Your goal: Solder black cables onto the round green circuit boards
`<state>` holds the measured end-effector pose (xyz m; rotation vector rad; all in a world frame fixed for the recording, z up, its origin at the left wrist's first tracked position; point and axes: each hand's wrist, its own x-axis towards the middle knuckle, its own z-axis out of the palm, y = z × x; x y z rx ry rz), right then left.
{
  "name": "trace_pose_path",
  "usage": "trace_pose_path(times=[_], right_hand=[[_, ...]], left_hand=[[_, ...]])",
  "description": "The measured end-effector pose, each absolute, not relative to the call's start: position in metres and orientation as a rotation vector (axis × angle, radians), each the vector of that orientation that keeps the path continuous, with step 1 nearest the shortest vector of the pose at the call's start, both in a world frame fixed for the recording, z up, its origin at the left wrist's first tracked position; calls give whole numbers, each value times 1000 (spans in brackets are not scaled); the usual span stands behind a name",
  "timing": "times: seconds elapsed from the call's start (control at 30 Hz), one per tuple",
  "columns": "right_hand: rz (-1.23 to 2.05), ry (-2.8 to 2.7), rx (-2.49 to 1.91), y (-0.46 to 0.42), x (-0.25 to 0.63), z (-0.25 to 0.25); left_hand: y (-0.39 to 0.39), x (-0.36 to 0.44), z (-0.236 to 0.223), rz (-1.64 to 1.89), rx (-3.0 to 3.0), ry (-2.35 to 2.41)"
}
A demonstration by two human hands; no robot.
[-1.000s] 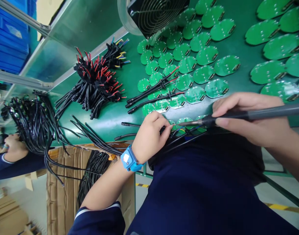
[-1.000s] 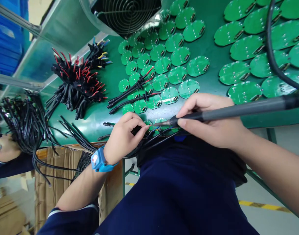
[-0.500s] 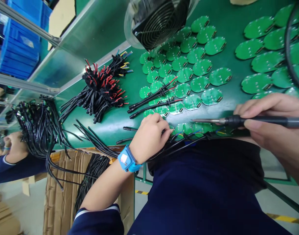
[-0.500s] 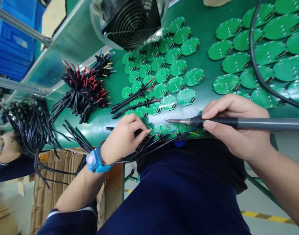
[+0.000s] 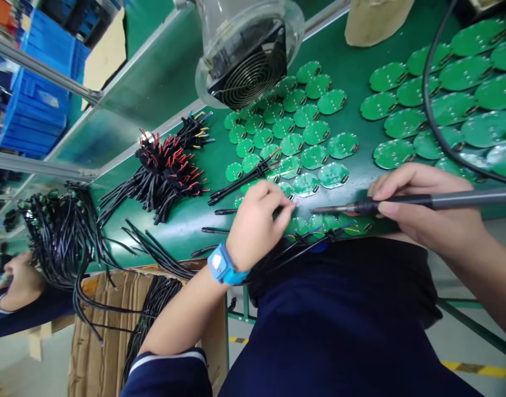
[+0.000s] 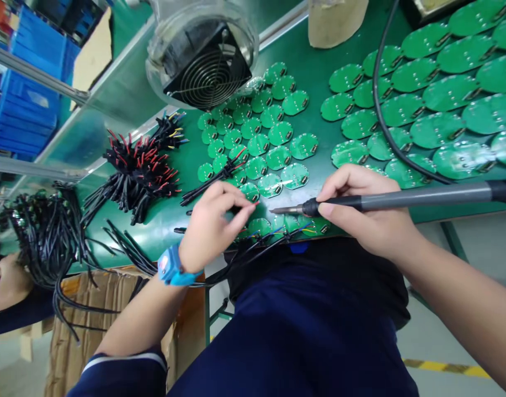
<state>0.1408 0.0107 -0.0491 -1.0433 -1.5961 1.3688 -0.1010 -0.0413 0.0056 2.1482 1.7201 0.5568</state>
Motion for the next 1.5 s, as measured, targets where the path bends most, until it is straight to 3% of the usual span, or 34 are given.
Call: trace_pose_path(times=[0.2,0.7,1.23,1.5], right_hand=[[1417,-1814,-914,14,143,-43],[1217,-1998,-900,13,138,-36],[1418,-1659,-1051,13,144,-44],[1475,-1789,-987,16,144,-41]], left_hand=[[-69,-92,2,574,1777,1730],[-66,-89,-3,596,1801,1752],[-64,-90,-4,557,1836,1743],[-64,-95,-2,471,1959,1625]])
